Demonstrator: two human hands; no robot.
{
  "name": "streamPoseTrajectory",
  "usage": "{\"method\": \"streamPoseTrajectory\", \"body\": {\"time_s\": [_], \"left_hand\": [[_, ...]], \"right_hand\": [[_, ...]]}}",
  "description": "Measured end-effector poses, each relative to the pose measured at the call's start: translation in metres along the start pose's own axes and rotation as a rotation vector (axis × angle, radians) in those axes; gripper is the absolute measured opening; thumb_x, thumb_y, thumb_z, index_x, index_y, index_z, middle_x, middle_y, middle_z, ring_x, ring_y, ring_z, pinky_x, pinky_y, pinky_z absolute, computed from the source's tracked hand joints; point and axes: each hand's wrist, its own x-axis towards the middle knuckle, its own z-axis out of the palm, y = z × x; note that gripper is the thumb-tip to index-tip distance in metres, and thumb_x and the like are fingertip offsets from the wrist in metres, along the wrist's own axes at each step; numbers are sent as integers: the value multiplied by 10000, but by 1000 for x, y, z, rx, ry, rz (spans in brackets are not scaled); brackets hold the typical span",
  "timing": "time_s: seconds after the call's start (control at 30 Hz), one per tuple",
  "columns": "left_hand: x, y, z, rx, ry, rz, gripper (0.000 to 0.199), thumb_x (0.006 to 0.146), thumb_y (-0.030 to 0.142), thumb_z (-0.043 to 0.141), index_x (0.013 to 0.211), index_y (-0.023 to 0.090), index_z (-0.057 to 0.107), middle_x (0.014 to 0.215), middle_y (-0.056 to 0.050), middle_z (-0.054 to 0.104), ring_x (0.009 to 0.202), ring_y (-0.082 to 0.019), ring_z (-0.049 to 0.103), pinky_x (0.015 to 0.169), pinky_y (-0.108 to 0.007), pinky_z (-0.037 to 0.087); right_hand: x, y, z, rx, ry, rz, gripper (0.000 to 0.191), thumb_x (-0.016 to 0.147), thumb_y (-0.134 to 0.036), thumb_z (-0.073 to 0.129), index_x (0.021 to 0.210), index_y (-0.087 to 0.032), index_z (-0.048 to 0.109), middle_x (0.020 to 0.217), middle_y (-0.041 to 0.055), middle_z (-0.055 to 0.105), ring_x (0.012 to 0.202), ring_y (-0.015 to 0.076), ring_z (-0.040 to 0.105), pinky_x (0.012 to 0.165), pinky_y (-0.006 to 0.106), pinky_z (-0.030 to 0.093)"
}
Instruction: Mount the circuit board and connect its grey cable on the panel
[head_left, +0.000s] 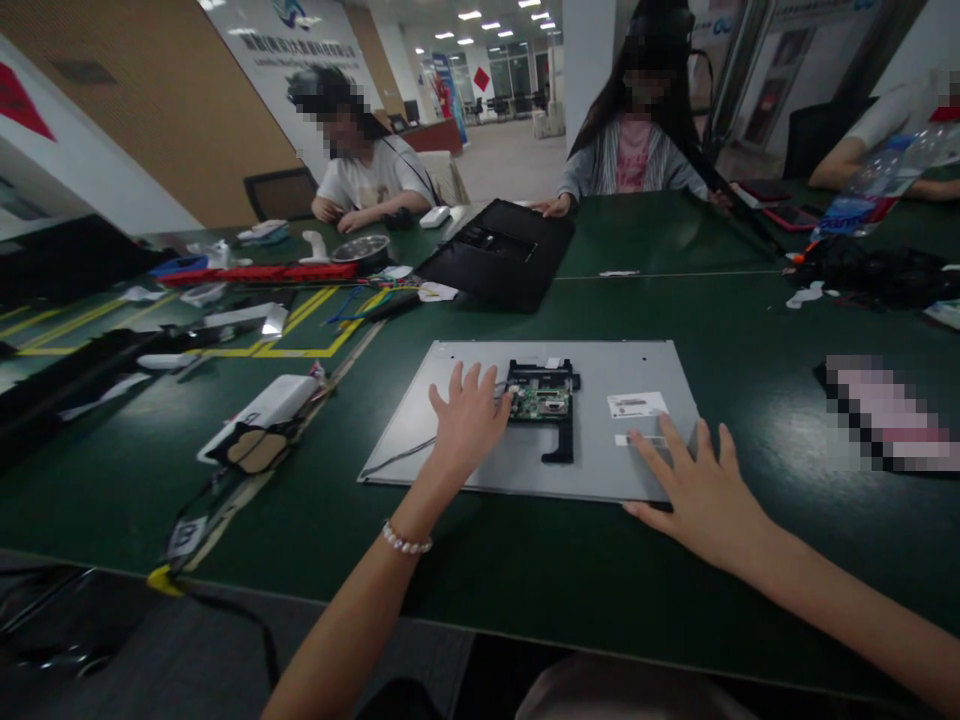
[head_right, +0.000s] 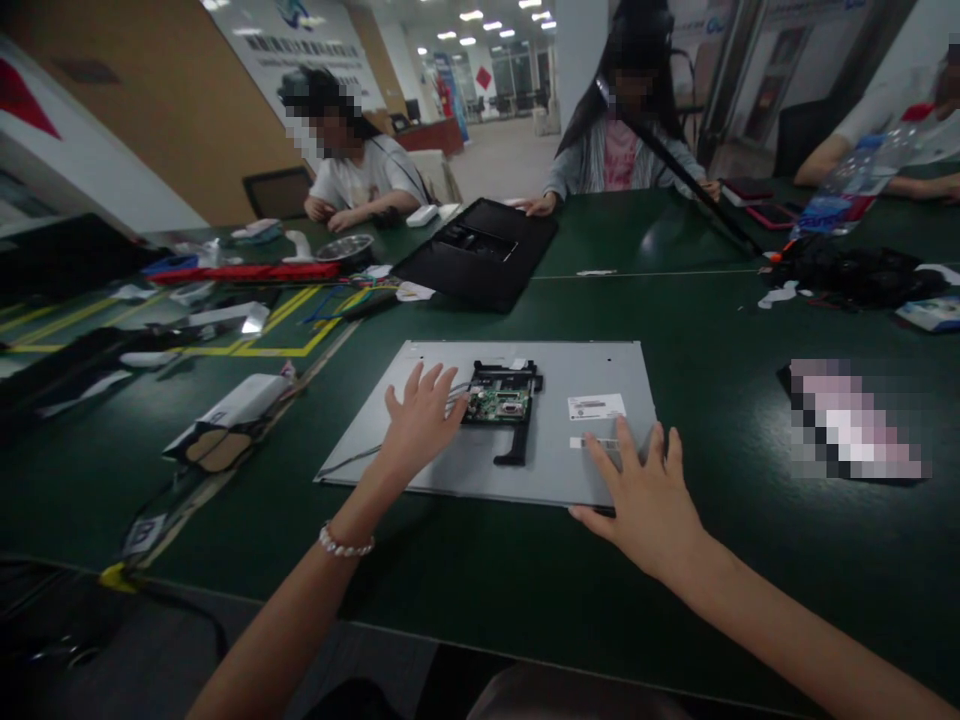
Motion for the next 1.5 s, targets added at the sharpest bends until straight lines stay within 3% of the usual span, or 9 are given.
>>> {"method": "streamPoseTrajectory", "body": {"time_s": [0.17,0.27,0.37,0.7,1.03,1.5], "left_hand": [[-2,1,5,39,37,21,447,988,389,357,1373,193,470,1500,-150,419,1454,-354,223,1096,-692,222],[-4,4,10,32,41,57,436,978,375,384,1371,206,473,1499,-135,423,1452,-341,232,1103,-677,236],[-7,7,13,4,30,109,425,972,359,400,1361,209,480,1490,-134,431,1449,-340,242,1107,-674,240],[-11,15,12,-55,62,192,394,972,316,413,1343,207,490,1482,-132,442,1449,-331,249,1120,-663,221],[-15,24,14,-73,-24,290,391,963,296,432,1338,200,488,1478,-129,449,1447,-306,260,1139,-631,206],[-15,22,15,-39,-60,292,389,981,303,399,1338,179,489,1469,-138,458,1432,-323,282,1126,-644,219]], "right_hand": [[2,35,-5,74,-10,-201,746,880,-727,379,1527,-364,305,1586,90,321,1410,463,284,1096,743,116],[7,57,-4,160,-64,-350,724,884,-696,429,1528,-414,255,1633,16,194,1464,402,178,1131,700,106],[12,63,1,229,-129,-366,764,891,-681,441,1548,-400,168,1651,-4,67,1480,371,119,1156,645,146],[30,33,-1,267,-146,-360,770,897,-694,414,1554,-359,193,1647,11,70,1487,345,72,1183,596,89],[51,1,5,285,-93,-393,755,912,-683,380,1552,-308,242,1643,49,128,1489,351,81,1175,606,103],[72,-30,0,319,-79,-405,771,911,-684,372,1552,-272,255,1645,72,123,1494,337,63,1182,568,123]]}}
